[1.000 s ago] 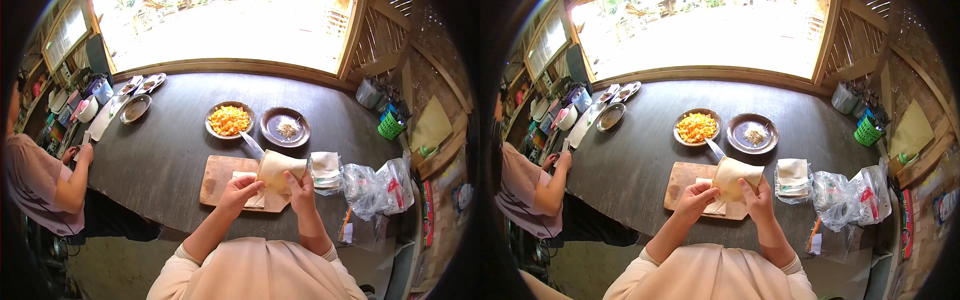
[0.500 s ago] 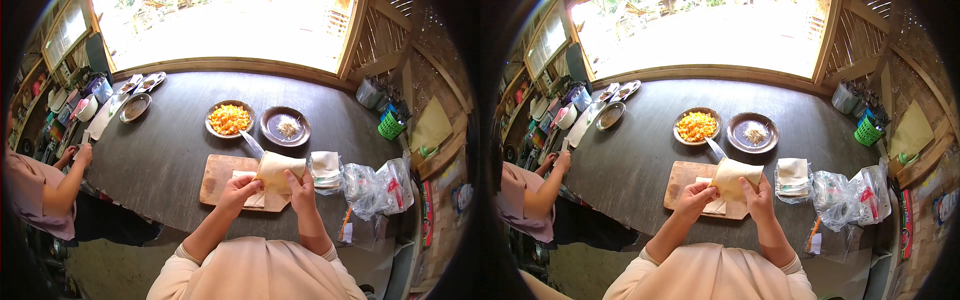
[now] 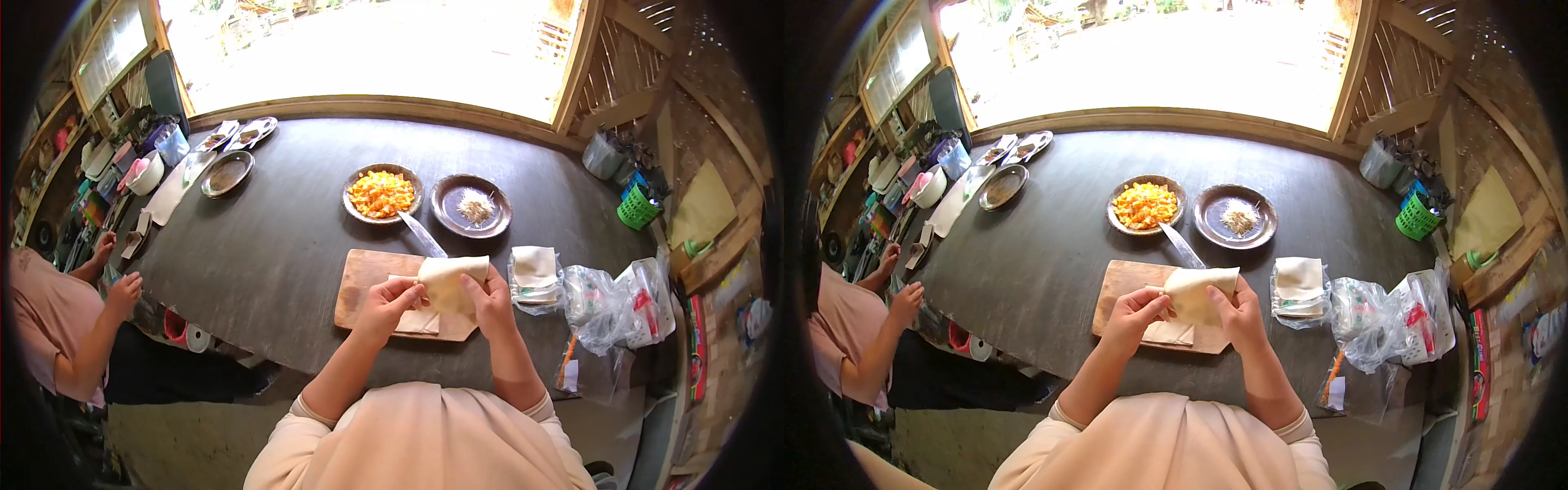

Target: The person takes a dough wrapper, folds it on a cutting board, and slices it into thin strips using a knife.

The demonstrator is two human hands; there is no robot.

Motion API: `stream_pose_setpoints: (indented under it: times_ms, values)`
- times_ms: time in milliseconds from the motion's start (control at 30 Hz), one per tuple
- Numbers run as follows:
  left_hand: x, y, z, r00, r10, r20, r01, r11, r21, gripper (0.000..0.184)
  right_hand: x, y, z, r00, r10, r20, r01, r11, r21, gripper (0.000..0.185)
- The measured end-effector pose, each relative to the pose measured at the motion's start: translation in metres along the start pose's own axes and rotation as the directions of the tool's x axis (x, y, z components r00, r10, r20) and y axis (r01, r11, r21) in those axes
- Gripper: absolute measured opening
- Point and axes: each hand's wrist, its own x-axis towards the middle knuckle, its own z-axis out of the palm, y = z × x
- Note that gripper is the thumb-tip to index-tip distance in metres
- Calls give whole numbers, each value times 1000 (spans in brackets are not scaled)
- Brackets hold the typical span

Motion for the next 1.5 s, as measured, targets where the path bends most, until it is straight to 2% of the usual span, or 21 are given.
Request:
stream_pose_setpoints:
  times_ms: [200, 300, 367, 400, 467, 533, 667, 767, 800, 867, 933, 967, 1033, 1133, 1200, 1233, 1300, 1333, 1400, 1467, 1500]
  values:
    - [-4, -5, -10, 997, 54, 52, -54, 998, 12, 16, 5, 9, -1, 995, 33, 95, -42, 995, 88, 27]
    - [-5, -8, -10, 995, 44, 92, -45, 999, 9, 23, 1, -7, 2, 994, -19, 112, 13, 999, 48, 27]
    - [-11, -3, 0, 990, -87, 114, 87, 996, 6, 41, 1, -20, -10, 990, -18, 138, 21, 1000, -21, 28]
    - [-13, -3, 2, 989, -91, 121, 91, 996, 4, 41, 1, -26, -20, 986, -11, 165, 25, 996, -83, 30]
    - [-16, -3, 4, 985, -151, 88, 141, 984, 105, 55, 5, -34, -44, 989, -43, 141, 63, 988, -142, 31]
    - [-15, -9, -4, 983, -158, 94, 143, 978, 153, 54, 10, -46, -72, 996, -10, 89, 36, 955, -295, 30]
    - [-16, -16, -10, 991, -112, 78, 90, 964, 249, 48, 34, -55, -131, 999, 38, 12, -31, 932, -361, 29]
    - [-13, -22, -13, 985, -158, 75, 140, 969, 202, 35, 44, -64, -147, 993, 111, 44, -107, 990, -89, 33]
    - [-11, -22, -16, 977, -208, 56, 197, 967, 161, 32, 47, -62, -152, 993, 111, 45, -106, 990, -90, 33]
    - [-8, -21, -21, 966, -256, 35, 251, 961, 119, 31, 58, -46, -176, 980, 200, 6, -196, 967, -163, 33]
    - [-7, -19, -27, 959, -281, 28, 282, 959, -30, 32, 66, -24, -201, 973, 211, -96, -231, 846, -480, 30]
    - [-7, -20, -30, 960, -280, 24, 280, 959, -30, 32, 69, -10, -217, 984, 131, -120, -177, 693, -699, 30]
    - [-5, -21, -34, 951, -297, 82, 304, 947, -103, 33, 69, 3, -225, 984, 77, -159, -170, 654, -737, 32]
    - [-3, -23, -31, 947, -314, 70, 319, 944, -87, 33, 65, 12, -232, 973, 8, -230, -191, 586, -788, 39]
    - [-3, -23, -31, 946, -315, 81, 322, 943, -83, 33, 63, 18, -228, 941, -165, -295, -199, 436, -878, 46]
    - [-2, -22, -32, 946, -312, 88, 319, 944, -80, 33, 61, 17, -220, 940, -167, -299, -201, 438, -876, 46]
    - [-2, -24, -32, 949, -301, 96, 308, 949, -70, 32, 54, 9, -195, 873, -346, -345, -208, 374, -904, 49]
    - [-3, -24, -33, 952, -288, 100, 295, 953, -64, 31, 54, 10, -186, 873, -346, -343, -207, 375, -904, 49]
    - [-4, -25, -27, 958, -276, 78, 276, 961, 6, 28, 55, 16, -163, 810, -548, -206, 16, 372, -928, 46]
    - [-3, -22, -21, 963, -263, 53, 258, 963, 80, 27, 46, -8, -109, 884, -441, -158, 69, 455, -888, 35]
    - [-1, -18, -18, 964, -255, 80, 213, 914, 345, 27, 42, -9, -83, 892, -427, -149, 153, 596, -788, 27]
